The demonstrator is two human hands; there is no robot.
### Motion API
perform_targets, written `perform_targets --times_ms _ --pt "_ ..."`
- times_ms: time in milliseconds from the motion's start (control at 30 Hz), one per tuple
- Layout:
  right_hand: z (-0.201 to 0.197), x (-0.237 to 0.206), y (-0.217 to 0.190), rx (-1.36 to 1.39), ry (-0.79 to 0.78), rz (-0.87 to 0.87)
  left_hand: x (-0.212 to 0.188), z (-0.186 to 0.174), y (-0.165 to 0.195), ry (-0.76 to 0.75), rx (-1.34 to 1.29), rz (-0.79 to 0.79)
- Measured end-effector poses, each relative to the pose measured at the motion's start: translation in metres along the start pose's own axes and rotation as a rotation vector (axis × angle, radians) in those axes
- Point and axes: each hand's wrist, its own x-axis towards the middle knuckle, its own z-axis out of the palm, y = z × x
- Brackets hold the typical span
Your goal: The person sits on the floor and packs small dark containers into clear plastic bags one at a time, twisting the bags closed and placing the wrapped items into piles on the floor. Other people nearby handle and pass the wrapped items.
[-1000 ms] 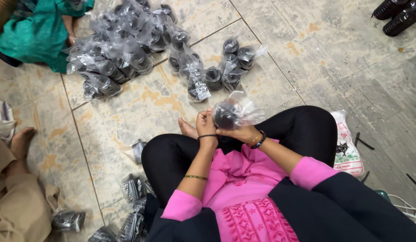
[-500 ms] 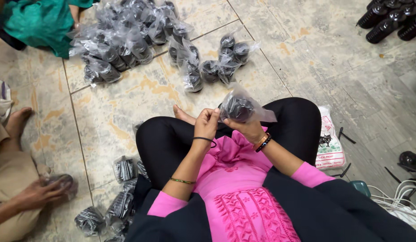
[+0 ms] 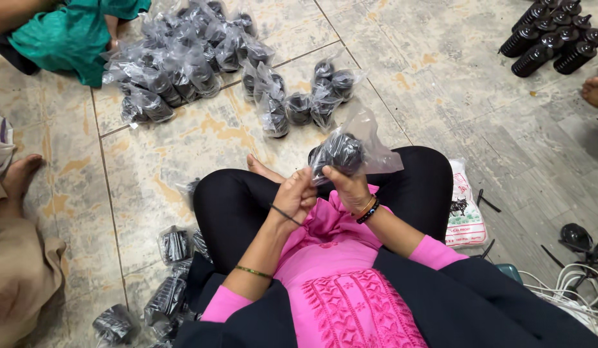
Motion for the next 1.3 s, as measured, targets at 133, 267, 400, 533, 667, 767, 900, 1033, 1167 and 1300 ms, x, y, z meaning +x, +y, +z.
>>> perform_targets --times_ms 133,267,400,533,667,767,900,1033,1167,1300 --pt "-0.005 -0.001 0.0 0.038 -0.01 0.041 0.001 -0.027 -0.013 -0.016 0.148 0.081" --pt "-0.004 -0.008 0.011 -0.086 -0.072 0.023 0.019 -0.035 -0.028 0.192 0.177 0.398" --pt "0.006 -0.016 0.01 -0.406 -0.347 -0.16 0.028 -0.03 -0.024 0.246 -0.127 0.292" --pt "0.002 -0.018 -0.016 -0.322 -0.599 -0.07 0.022 -0.04 -0.005 0.288 -0.032 0.371" --pt "-0.011 -0.022 -0.029 0.187 -0.419 0.258 0.008 -0.06 -0.021 0.249 0.137 0.592" --pt "-0.008 -0.029 -0.009 -0.26 -0.359 0.405 0.002 -0.066 -0.047 0.165 0.156 0.528" --pt "0.0 -0.039 0.004 -0.508 -0.434 0.498 -0.004 -0.052 -0.042 0.2 0.305 0.521" --pt "0.007 -0.027 -0.022 -0.44 -0.495 0.456 -0.031 -0.011 0.004 0.024 0.84 0.527" --pt "0.017 -0.007 -0.076 -0.732 -0.764 0.293 -0.061 0.032 0.068 -0.308 1.48 0.425" --pt "0.027 -0.011 -0.105 -1.334 -0.974 0.032 -0.079 0.053 0.087 -0.481 1.971 0.374"
